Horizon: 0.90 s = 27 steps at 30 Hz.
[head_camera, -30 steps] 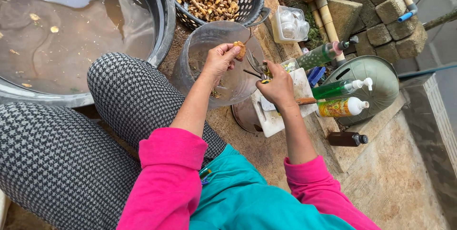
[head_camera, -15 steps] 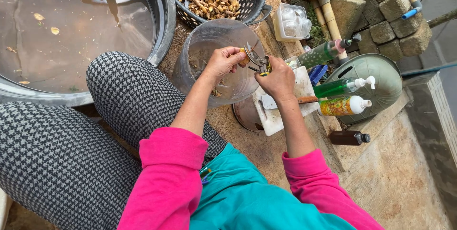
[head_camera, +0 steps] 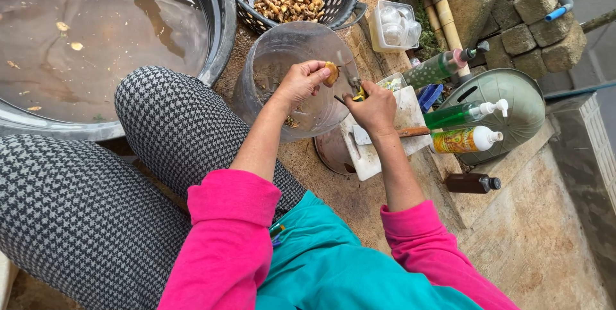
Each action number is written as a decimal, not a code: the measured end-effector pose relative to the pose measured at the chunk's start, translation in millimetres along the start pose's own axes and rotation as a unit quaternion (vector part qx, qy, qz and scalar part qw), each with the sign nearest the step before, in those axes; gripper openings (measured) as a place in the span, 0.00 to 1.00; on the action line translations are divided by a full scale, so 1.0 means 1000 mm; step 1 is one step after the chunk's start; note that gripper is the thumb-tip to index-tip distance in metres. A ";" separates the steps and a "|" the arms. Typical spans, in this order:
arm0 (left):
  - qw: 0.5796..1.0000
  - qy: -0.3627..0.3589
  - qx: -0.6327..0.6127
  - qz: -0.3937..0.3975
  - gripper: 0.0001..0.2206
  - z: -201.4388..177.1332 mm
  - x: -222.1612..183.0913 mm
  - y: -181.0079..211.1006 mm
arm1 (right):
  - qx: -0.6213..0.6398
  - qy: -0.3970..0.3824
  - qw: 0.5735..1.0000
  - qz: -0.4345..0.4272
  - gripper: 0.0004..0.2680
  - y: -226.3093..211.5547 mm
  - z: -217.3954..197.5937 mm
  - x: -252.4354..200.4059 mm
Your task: The recorder is washing and trimming ginger or turmeric roots using water and shears in an outdoor area.
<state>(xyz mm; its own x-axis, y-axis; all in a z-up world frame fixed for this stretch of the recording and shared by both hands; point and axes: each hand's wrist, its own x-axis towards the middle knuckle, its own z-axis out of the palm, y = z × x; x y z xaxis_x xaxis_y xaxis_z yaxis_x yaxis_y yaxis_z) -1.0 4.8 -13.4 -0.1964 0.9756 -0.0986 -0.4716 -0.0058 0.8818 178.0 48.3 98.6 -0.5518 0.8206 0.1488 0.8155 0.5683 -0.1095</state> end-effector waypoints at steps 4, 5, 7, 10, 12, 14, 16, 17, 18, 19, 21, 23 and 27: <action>1.000 0.026 0.008 -0.013 0.12 0.000 0.000 -0.003 | 0.057 -0.022 0.997 0.040 0.14 -0.005 -0.013 -0.004; 0.999 0.031 -0.009 -0.025 0.13 0.000 -0.001 0.000 | 0.070 -0.054 0.994 0.060 0.15 -0.008 -0.019 -0.004; 0.997 0.033 -0.059 -0.026 0.14 -0.004 -0.004 0.006 | 0.135 -0.065 0.987 0.060 0.16 -0.006 -0.020 -0.003; 0.991 0.025 -0.130 -0.022 0.15 -0.007 -0.008 0.012 | 0.177 -0.095 0.976 0.082 0.17 -0.007 -0.022 -0.005; 0.988 0.018 -0.150 -0.014 0.15 -0.004 -0.011 0.017 | 0.156 -0.113 0.976 0.102 0.17 -0.011 -0.024 -0.006; 0.992 0.006 -0.123 -0.026 0.15 0.000 -0.016 0.024 | 0.150 -0.071 0.985 0.054 0.18 -0.020 -0.024 -0.008; 0.993 -0.004 -0.118 -0.018 0.15 0.000 -0.014 0.019 | 0.139 -0.058 0.987 0.050 0.18 -0.028 -0.026 -0.008; 0.993 -0.015 -0.113 -0.011 0.15 0.000 -0.012 0.017 | 0.128 -0.044 0.990 0.047 0.17 -0.032 -0.028 -0.008; 0.993 -0.015 -0.114 -0.011 0.15 0.001 -0.012 0.017 | 0.128 -0.045 0.990 0.047 0.17 -0.030 -0.024 -0.006; 0.995 -0.006 -0.101 -0.013 0.15 0.002 -0.012 0.018 | 0.103 -0.037 0.993 0.037 0.17 -0.029 -0.021 -0.005; 0.996 0.004 -0.088 -0.015 0.14 0.001 -0.010 0.015 | 0.078 -0.030 0.996 0.026 0.17 -0.028 -0.016 -0.003; 0.999 -0.005 -0.048 0.012 0.13 -0.001 -0.006 0.008 | 0.045 -0.011 0.999 0.020 0.16 -0.027 -0.014 -0.003; 1.000 -0.005 -0.028 0.004 0.13 -0.003 -0.006 0.007 | 0.027 -0.027 0.999 0.035 0.15 -0.024 -0.013 -0.002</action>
<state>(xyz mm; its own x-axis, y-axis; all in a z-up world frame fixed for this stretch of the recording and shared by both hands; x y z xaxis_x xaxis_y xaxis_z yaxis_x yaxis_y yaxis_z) -5.2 -2.1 -8.2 -0.1917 0.9777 -0.0863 -0.5168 -0.0258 0.8557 161.5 32.4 113.9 -0.5038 0.8595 0.0864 0.8426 0.5110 -0.1699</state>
